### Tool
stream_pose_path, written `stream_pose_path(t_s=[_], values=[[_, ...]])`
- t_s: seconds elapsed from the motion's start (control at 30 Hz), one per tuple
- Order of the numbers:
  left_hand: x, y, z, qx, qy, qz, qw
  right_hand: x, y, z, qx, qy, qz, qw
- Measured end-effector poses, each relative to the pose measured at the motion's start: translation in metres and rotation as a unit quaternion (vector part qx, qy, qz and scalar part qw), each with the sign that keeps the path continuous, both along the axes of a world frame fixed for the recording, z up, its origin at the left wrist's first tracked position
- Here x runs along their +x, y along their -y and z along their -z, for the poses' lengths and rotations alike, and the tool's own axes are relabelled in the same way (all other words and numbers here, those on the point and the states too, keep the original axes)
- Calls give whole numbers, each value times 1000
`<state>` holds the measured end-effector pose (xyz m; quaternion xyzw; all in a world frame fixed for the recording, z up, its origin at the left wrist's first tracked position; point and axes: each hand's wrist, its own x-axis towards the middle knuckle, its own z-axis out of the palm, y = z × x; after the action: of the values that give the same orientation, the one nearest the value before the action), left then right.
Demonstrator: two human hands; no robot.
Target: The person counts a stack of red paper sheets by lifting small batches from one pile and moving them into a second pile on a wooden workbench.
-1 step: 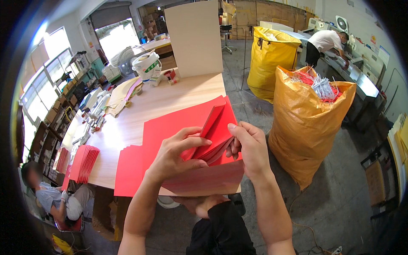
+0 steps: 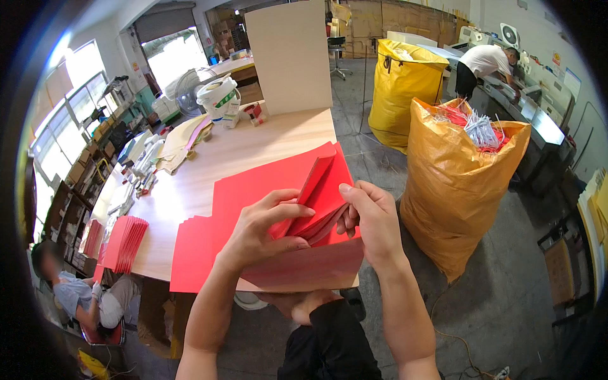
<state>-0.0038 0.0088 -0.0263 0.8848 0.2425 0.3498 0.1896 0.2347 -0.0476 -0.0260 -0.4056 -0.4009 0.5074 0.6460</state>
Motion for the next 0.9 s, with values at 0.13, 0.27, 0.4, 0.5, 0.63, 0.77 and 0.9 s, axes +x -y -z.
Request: stream_pose_path(t_s=[0.13, 0.27, 0.4, 0.5, 0.63, 0.77, 0.9], values=[[-3, 1, -1, -21, 2, -7, 1000, 2, 2, -1, 7, 31, -7, 999], [-4, 0, -1, -42, 16, -2, 999, 2, 4, -5, 17, 31, -18, 999], [1, 3, -4, -14, 1, -10, 1000, 2, 4, 0, 68, 169, 52, 982], [6, 4, 4, 2, 30, -24, 999, -7, -6, 13, 112, 336, 167, 920], [-2, -4, 7, 31, -5, -1, 999, -2, -1, -6, -1, 23, 7, 1000], [1, 5, 0, 36, -11, -11, 999, -2, 0, -4, -1, 0, 5, 1000], [-1, 2, 4, 23, 7, -5, 1000, 1, -2, 4, 20, 32, 17, 999]])
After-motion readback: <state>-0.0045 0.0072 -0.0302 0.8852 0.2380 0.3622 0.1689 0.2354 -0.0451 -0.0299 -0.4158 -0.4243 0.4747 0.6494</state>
